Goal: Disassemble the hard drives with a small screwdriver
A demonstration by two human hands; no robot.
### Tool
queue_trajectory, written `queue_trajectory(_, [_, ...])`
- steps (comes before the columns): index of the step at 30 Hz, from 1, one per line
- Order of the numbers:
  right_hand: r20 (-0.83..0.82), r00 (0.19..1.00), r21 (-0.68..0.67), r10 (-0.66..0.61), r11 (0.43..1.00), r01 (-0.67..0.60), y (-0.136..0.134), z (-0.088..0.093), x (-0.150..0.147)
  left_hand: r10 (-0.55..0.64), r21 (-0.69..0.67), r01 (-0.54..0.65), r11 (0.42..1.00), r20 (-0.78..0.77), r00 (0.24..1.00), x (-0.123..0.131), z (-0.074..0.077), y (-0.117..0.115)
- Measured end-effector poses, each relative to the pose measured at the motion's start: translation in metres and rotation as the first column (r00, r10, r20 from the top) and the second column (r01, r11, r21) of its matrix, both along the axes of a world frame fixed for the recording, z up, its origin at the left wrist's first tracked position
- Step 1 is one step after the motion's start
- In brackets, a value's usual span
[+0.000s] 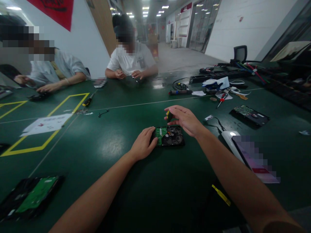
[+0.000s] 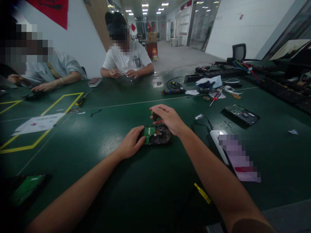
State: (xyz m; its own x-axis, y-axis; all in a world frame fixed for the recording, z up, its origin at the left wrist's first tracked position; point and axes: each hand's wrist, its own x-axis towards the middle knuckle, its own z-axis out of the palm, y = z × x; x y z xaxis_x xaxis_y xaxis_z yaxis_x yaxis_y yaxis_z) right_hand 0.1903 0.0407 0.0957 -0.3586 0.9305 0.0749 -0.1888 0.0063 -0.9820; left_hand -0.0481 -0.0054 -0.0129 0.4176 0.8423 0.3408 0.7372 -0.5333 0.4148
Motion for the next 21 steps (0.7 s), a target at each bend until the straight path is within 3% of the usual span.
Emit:
queue_trajectory(4, [0.044,0.999,0.045,-0.027,0.999,0.025,-0.003,0.002,0.0,0.003,0.005,-0.003,1.0,0.006,1.0,0.0,0.0,0.0])
queue_trajectory(13, [-0.148,0.981,-0.032,0.124,0.991,-0.13,-0.009,-0.002,-0.013,-0.005,0.019,0.005,1.0,0.012,1.0,0.001,0.002,-0.001])
queue_trajectory(16, [-0.153,0.982,-0.056,0.115,0.991,-0.125,-0.005,-0.001,-0.007,-0.006,0.011,0.006,1.0,0.011,1.0,0.001,0.002,0.0])
queue_trajectory(21, [-0.025,1.0,-0.044,0.011,0.999,-0.012,-0.001,0.004,0.004,0.004,0.013,-0.004,1.0,0.008,1.0,0.0,0.0,0.001])
